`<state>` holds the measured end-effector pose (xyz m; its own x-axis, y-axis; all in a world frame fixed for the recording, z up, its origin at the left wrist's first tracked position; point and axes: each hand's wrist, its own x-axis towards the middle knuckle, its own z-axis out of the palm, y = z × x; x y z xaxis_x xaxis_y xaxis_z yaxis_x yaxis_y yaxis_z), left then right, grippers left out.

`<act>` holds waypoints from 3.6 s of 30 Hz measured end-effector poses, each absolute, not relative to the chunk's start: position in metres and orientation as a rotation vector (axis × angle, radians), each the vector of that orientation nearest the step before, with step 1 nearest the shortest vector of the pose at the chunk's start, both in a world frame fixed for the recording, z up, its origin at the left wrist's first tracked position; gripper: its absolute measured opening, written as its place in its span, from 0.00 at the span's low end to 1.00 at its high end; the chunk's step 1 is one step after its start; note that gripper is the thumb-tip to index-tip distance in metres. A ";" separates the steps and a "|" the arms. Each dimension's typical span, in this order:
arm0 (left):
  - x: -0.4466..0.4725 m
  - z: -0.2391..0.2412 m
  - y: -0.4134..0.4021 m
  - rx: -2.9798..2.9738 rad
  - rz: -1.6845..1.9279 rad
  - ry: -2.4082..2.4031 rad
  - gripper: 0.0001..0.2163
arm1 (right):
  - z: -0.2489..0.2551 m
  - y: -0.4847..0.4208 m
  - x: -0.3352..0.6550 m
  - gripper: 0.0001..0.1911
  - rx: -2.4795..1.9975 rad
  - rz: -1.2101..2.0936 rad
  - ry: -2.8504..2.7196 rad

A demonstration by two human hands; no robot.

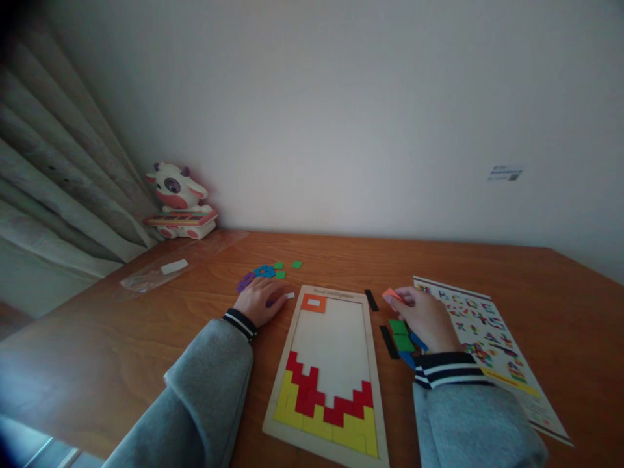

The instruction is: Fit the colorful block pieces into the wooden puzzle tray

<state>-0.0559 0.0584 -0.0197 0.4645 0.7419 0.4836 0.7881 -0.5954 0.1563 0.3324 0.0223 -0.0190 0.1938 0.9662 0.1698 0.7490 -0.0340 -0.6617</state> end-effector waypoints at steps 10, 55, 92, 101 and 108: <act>-0.098 -0.018 0.050 -2.537 -0.651 -1.496 0.31 | -0.015 0.024 0.298 0.22 -1.608 0.369 -1.521; -0.095 -0.029 0.056 -2.816 -0.798 -1.206 0.12 | -0.039 0.017 0.242 0.14 -1.421 0.428 -1.959; -0.012 -0.015 0.004 -2.900 -1.497 -1.064 0.09 | -0.009 -0.014 0.193 0.19 -1.090 1.179 -1.819; -0.006 -0.009 -0.002 -3.066 -1.269 -0.971 0.12 | -0.007 0.006 0.236 0.18 -1.237 0.929 -1.692; -0.006 -0.012 0.000 -3.048 -1.098 -0.798 0.08 | -0.017 0.017 0.280 0.13 -1.383 0.561 -1.751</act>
